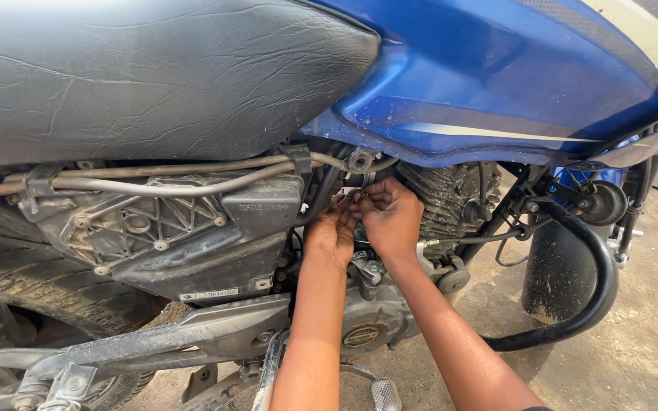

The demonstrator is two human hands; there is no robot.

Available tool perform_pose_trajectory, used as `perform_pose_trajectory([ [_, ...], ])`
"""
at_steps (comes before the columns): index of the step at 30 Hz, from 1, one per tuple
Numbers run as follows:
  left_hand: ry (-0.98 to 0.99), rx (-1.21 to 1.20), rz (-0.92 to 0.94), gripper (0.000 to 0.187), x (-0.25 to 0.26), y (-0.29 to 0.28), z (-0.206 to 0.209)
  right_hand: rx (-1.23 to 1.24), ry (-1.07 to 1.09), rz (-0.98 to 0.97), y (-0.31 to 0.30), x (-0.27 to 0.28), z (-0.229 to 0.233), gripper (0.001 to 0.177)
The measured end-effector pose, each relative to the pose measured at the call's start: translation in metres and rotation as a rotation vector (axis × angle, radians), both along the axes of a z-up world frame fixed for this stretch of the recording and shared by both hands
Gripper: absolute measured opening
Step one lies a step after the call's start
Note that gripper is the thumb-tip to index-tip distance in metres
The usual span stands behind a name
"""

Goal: Removing a side fairing panel and adjusting internal components on a motorcycle.

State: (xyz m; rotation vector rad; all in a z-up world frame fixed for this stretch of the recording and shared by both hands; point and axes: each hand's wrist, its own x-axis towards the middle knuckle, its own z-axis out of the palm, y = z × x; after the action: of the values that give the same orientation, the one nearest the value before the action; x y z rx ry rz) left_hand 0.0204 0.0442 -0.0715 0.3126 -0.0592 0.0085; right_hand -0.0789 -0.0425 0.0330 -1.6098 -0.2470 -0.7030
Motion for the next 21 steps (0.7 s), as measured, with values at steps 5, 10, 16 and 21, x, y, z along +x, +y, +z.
perform_pose_trajectory([
  [5, 0.037, 0.126, -0.051, 0.016, -0.02, 0.003, 0.021, 0.007, 0.007, 0.015, 0.003, -0.008, 0.005, 0.008],
  [10, 0.084, 0.227, -0.027, 0.015, -0.011, 0.0, 0.014, 0.031, 0.009, 0.012, 0.002, -0.007, 0.003, 0.007],
  [16, 0.113, 0.285, -0.043, 0.025, -0.027, 0.002, 0.032, 0.024, -0.004, -0.012, 0.002, -0.006, 0.003, 0.006],
  [21, 0.148, 0.406, 0.016, 0.031, -0.06, 0.003, 0.054, 0.025, 0.005, -0.024, 0.002, -0.008, 0.004, 0.006],
])
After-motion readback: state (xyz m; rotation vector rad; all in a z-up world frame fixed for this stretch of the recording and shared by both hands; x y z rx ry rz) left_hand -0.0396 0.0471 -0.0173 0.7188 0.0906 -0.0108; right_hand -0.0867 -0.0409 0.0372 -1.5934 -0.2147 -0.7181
